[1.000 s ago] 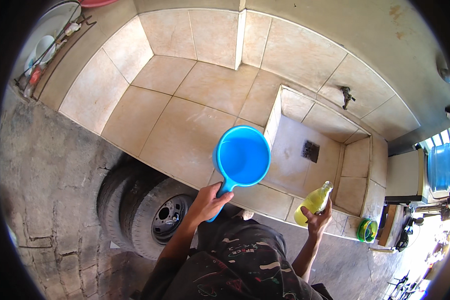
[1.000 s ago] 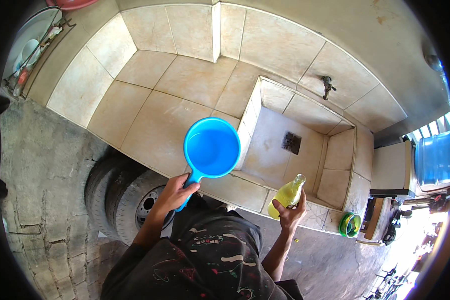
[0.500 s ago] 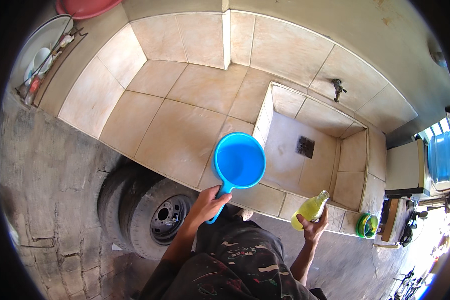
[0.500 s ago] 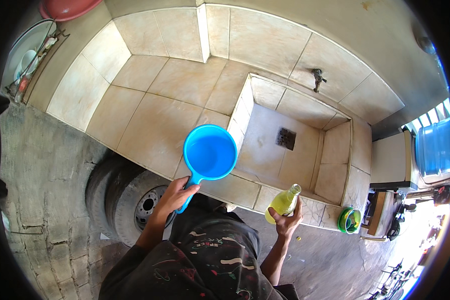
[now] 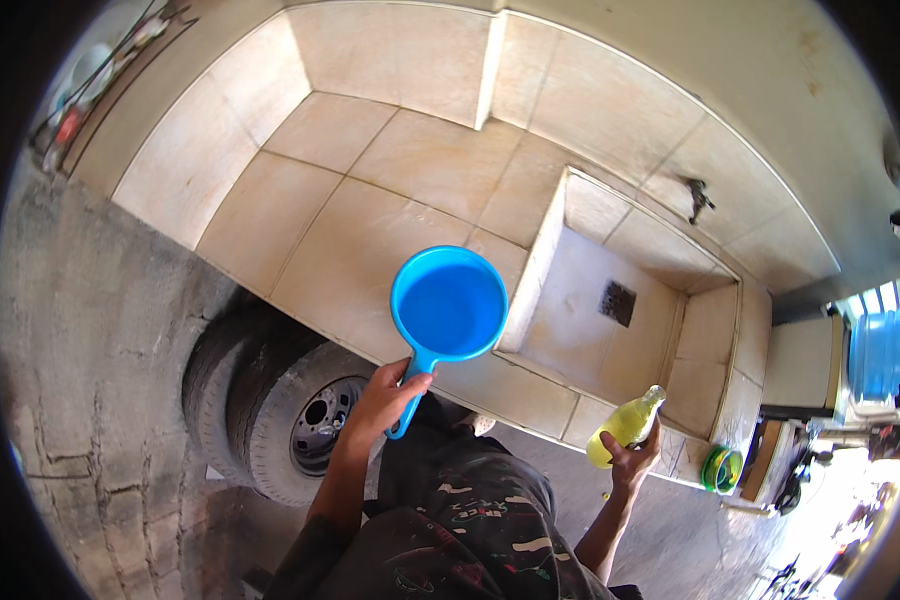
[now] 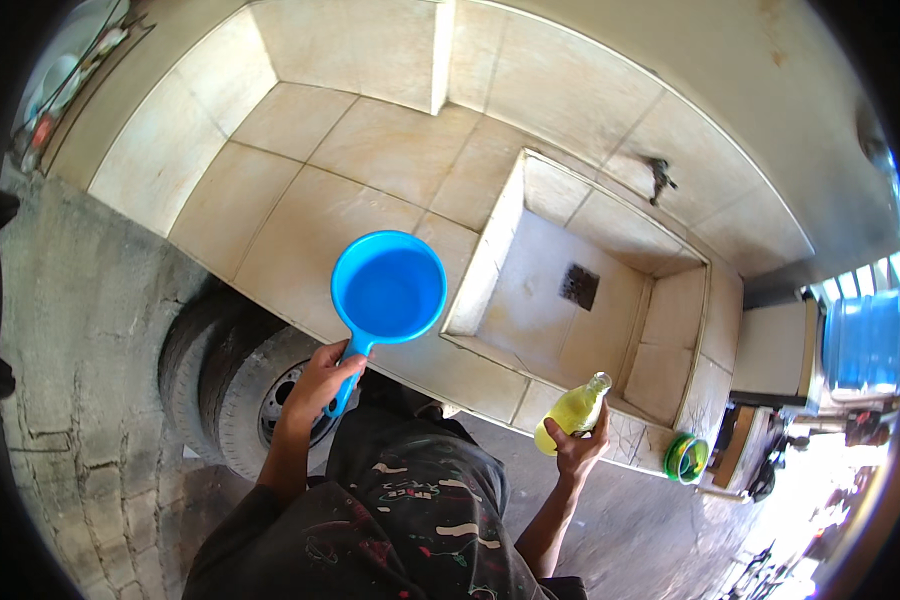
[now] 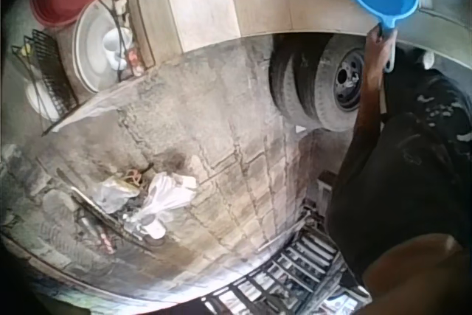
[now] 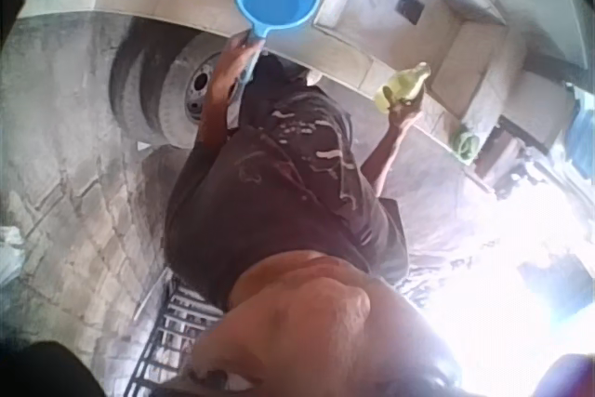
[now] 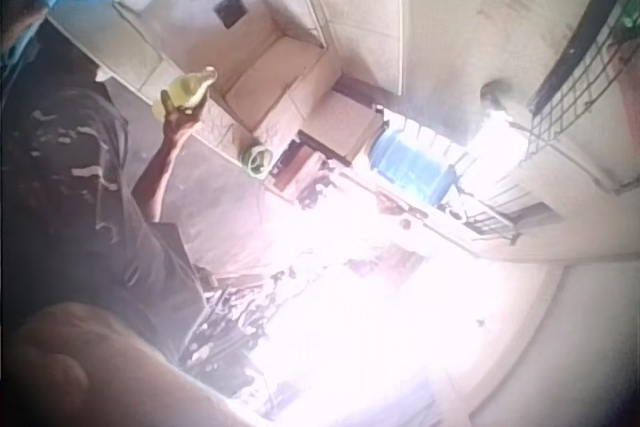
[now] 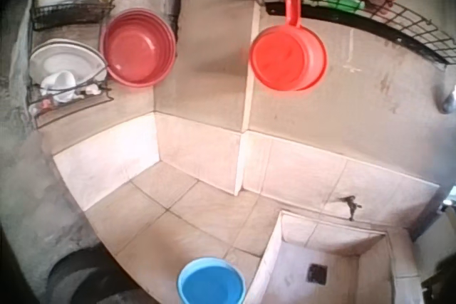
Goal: The person pours a yellow liquid from a bottle onto a tiled sink and countertop, then uses a blue scoop to spread the liquid across the surfaces. The person moves a red basin and a green container aside to access the sink area.
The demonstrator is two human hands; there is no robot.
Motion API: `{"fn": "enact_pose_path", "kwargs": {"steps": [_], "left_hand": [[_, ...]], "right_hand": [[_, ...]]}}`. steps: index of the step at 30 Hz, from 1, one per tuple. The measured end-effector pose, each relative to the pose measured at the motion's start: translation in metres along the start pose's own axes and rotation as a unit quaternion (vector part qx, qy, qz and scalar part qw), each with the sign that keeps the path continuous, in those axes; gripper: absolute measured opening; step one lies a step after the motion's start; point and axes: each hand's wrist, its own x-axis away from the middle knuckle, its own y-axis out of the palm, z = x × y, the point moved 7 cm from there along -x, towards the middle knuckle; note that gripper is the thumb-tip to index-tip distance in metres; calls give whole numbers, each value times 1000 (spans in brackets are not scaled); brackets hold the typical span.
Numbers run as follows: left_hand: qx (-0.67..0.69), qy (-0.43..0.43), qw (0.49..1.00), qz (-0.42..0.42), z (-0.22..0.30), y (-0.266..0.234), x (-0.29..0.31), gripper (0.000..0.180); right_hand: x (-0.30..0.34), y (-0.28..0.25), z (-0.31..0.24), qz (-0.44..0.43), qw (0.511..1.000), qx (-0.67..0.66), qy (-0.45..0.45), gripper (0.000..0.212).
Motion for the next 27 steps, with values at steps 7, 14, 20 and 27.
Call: {"fn": "enact_pose_path", "kwargs": {"steps": [7,14,20,27], "left_hand": [[92,21,992,81,3,-85,5,22],[131,34,968,213,-2,-193,40,25],[155,8,922,355,-22,-271,79,23],[208,40,882,420,-42,-314,116,24]], "right_hand": [[-60,70,-42,-86,996,-15,-35,86],[-119,188,-114,-187,979,-23,-81,75],[-149,306,-189,-255,957,-90,-102,74],[-168,438,-285,-322,923,-167,-131,66]]}}
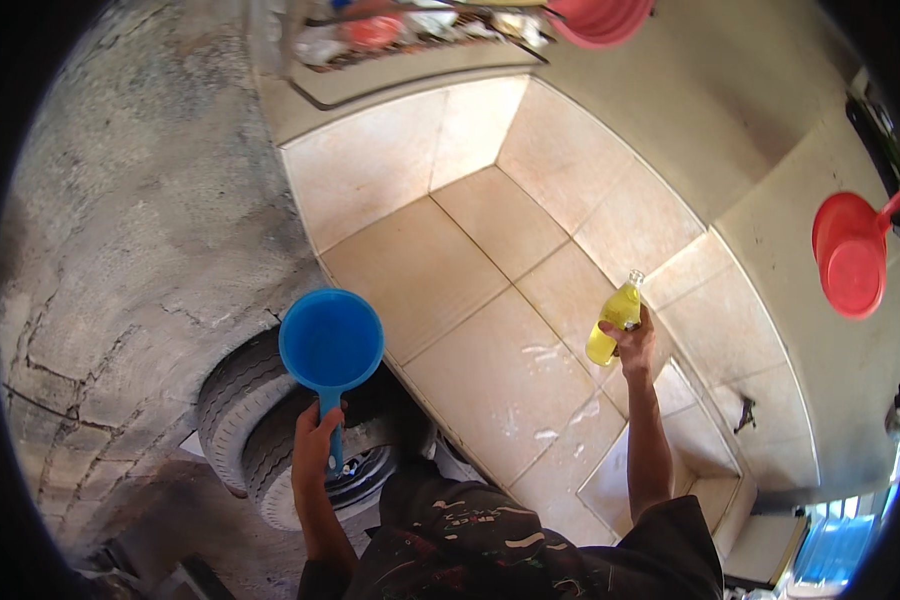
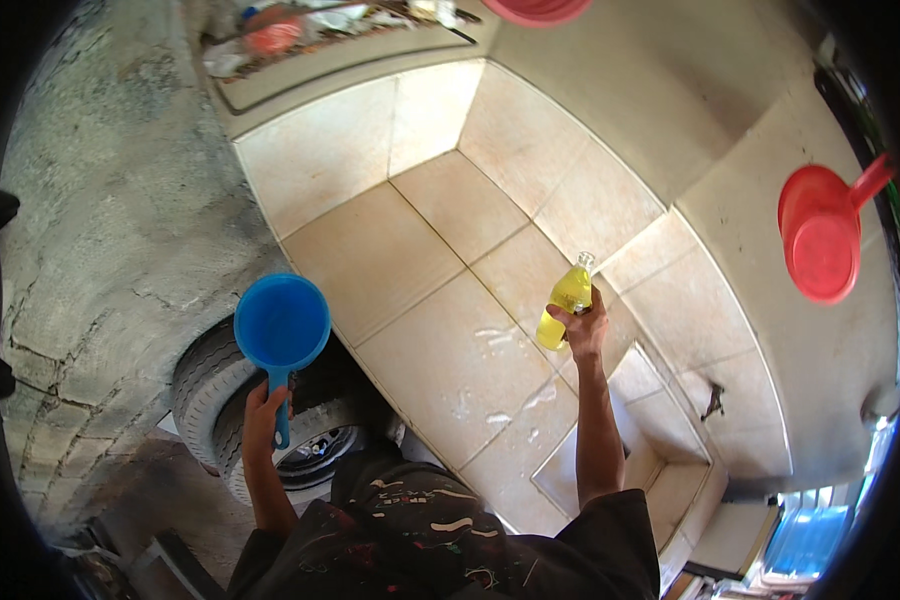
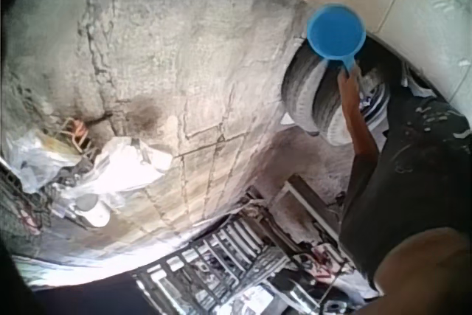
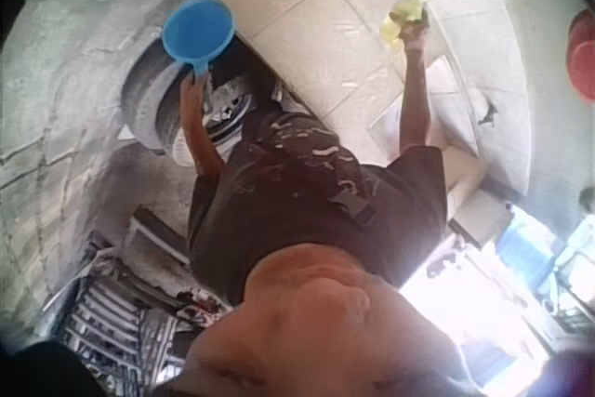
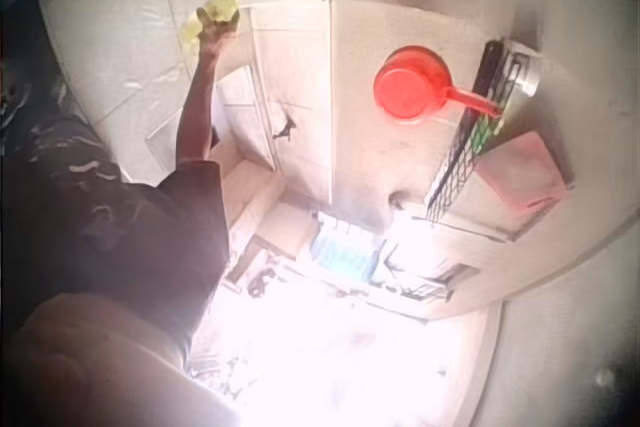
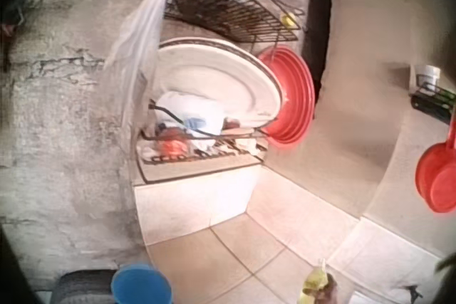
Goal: The person pours a yellow liquid from a bottle onto a tiled sink and countertop, then uses a blue scoop to spread the liquid across the surfaces. The person moves a red basin and a green container aside to access the sink area.
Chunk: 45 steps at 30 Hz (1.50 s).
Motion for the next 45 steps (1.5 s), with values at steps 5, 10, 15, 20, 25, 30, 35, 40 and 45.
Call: {"fn": "enact_pose_path", "kwargs": {"steps": [5,10,15,20,25,30,35,40,45], "left_hand": [[-22,21,998,59,1,-54,3,25],[-55,91,987,117,-15,-110,22,28],[22,-7,986,164,-84,-153,57,40],[140,-3,969,204,-132,-165,101,44],[161,-61,932,319,-200,-185,153,43],[223,-77,899,370,-278,-201,214,35],[262,-133,807,512,-344,-207,279,29],[290,-155,737,591,-392,-209,308,28],[349,-151,652,656,-394,-184,300,30]], "right_hand": [[-77,57,-16,-13,997,77,4,67],[-140,111,-25,-21,993,117,13,66],[-195,155,-31,-18,986,165,-6,60],[-247,187,-27,-24,980,197,2,58],[-275,218,-27,-20,964,264,0,54],[-305,237,-10,-36,957,287,3,54],[-331,253,4,-56,953,296,29,54],[-345,263,15,-63,941,328,64,60],[-350,268,25,-64,943,319,63,58]]}}
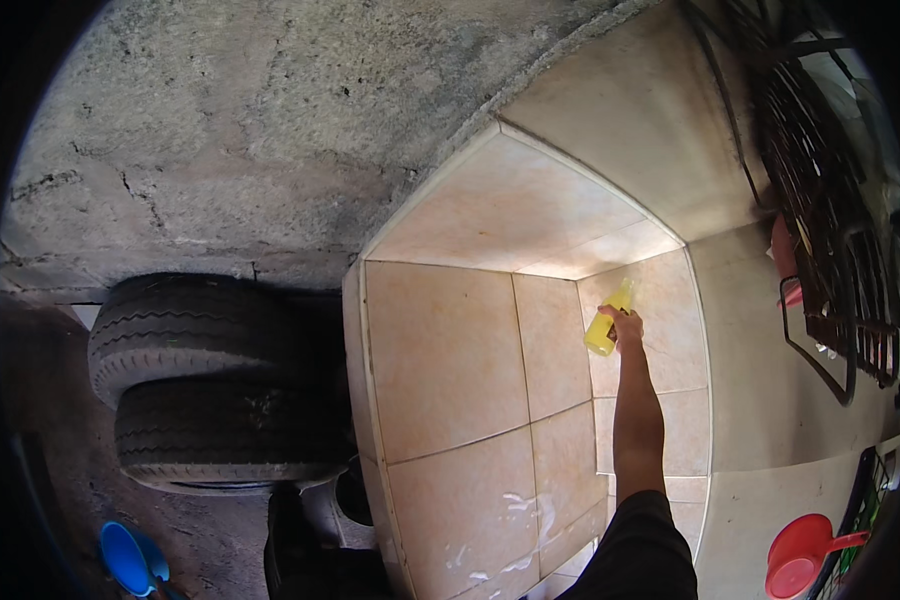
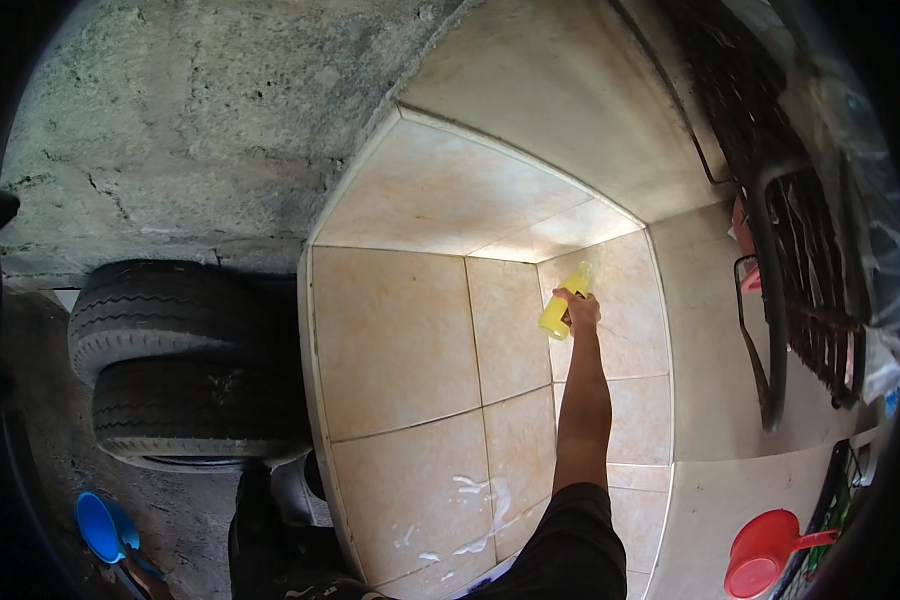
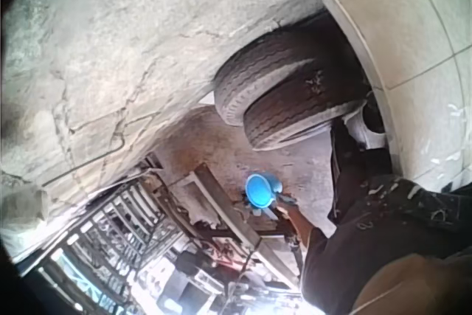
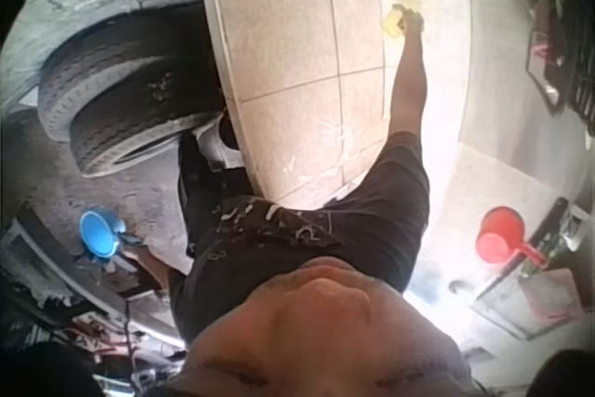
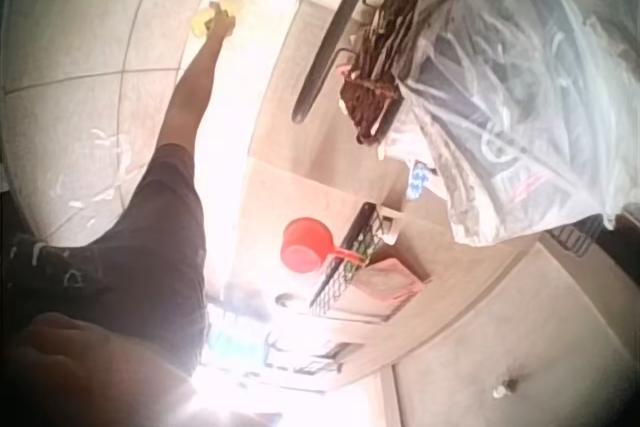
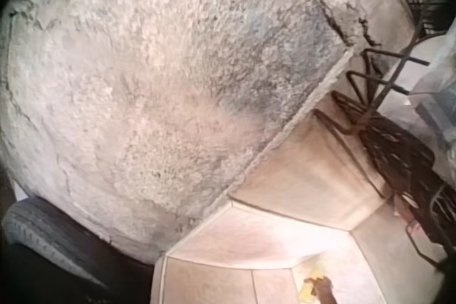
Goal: The person pours a yellow liquid from a bottle onto a tiled sink and countertop, then uses a blue scoop to spread the liquid across the surfaces. The person moves a red basin and a green container aside to access the sink area.
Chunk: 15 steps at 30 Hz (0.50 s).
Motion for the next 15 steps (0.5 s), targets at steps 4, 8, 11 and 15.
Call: {"fn": "enact_pose_path", "kwargs": {"steps": [4,8,11,15], "left_hand": [[-87,43,995,12,9,11,30,31],[-8,-33,999,0,-4,6,16,33],[-119,2,993,11,-19,-10,-13,35],[-119,87,987,-69,-35,-9,-41,37]], "right_hand": [[-4,2,0,8,1000,10,-8,53],[-5,8,-5,-11,1000,8,-11,52],[3,10,-12,-21,999,19,-20,52],[27,10,-30,-40,996,59,-50,54]]}}
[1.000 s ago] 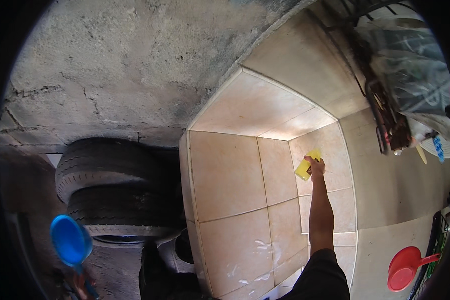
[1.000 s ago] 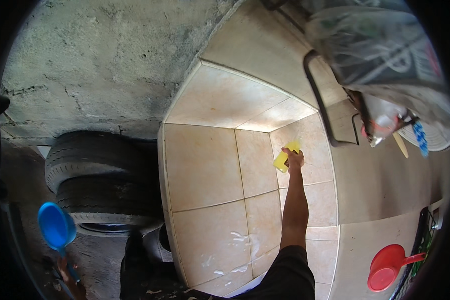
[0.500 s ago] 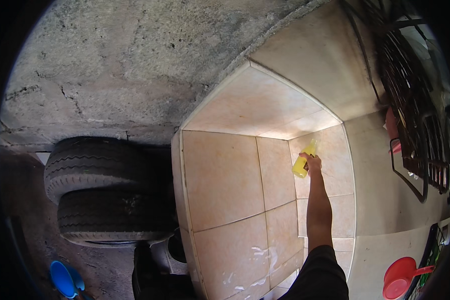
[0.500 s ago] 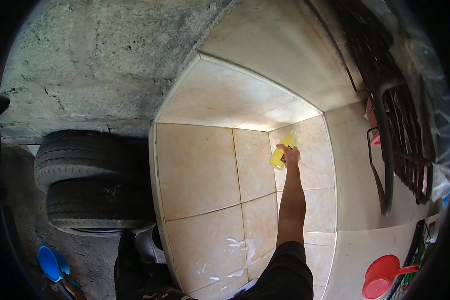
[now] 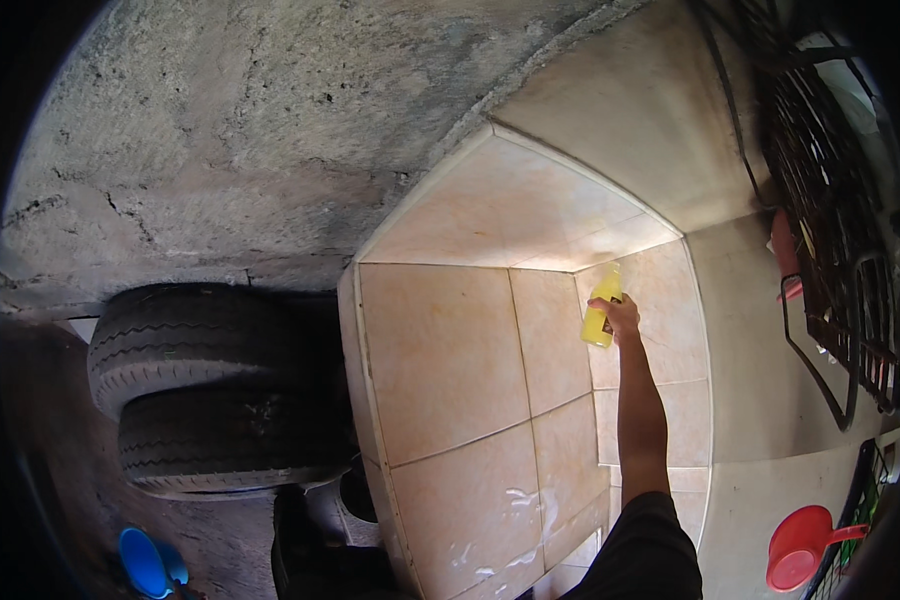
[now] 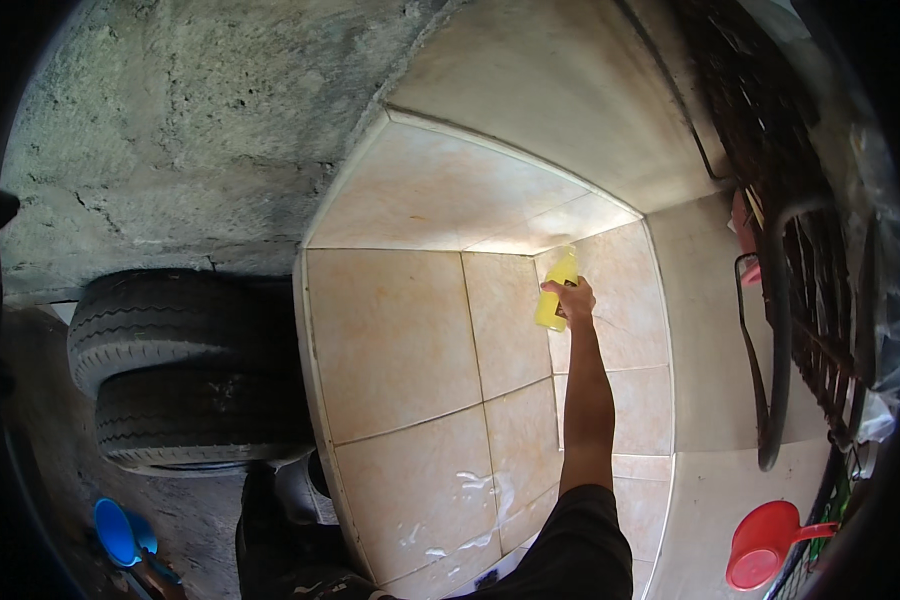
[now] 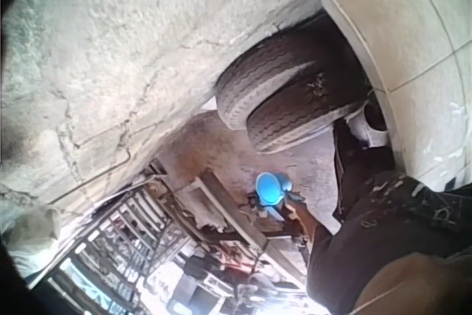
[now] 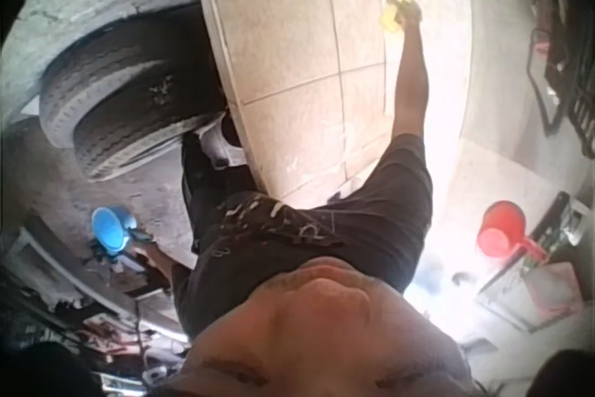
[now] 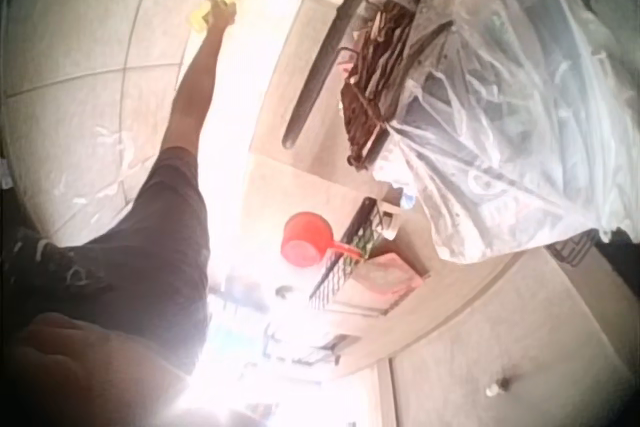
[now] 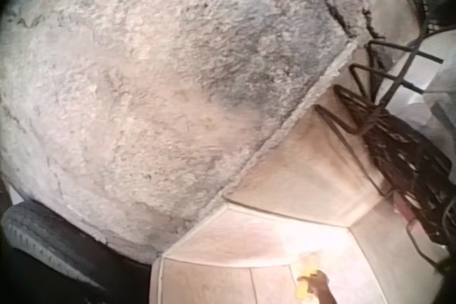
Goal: The person pours a yellow liquid from a bottle onto a tiled sink and countertop, then uses a blue scoop to spread the liquid across the surfaces. The person moves a red basin and a green container aside to access the sink area.
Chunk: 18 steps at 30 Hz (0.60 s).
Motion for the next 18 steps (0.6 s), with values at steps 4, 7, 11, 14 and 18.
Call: {"fn": "enact_pose_path", "kwargs": {"steps": [4,7,11,14,18], "left_hand": [[152,-82,984,-43,-3,25,-4,35],[115,-136,978,113,0,21,16,34],[108,-113,986,64,3,32,18,27],[102,-96,990,27,-13,32,3,35],[112,-59,992,-5,-31,26,-10,37]], "right_hand": [[31,4,-27,-45,998,2,-32,57],[54,7,-50,-66,995,23,-69,60],[85,14,-75,-105,989,8,-102,62],[105,22,-89,-125,985,-5,-122,63],[128,31,-104,-149,978,31,-142,63]]}}
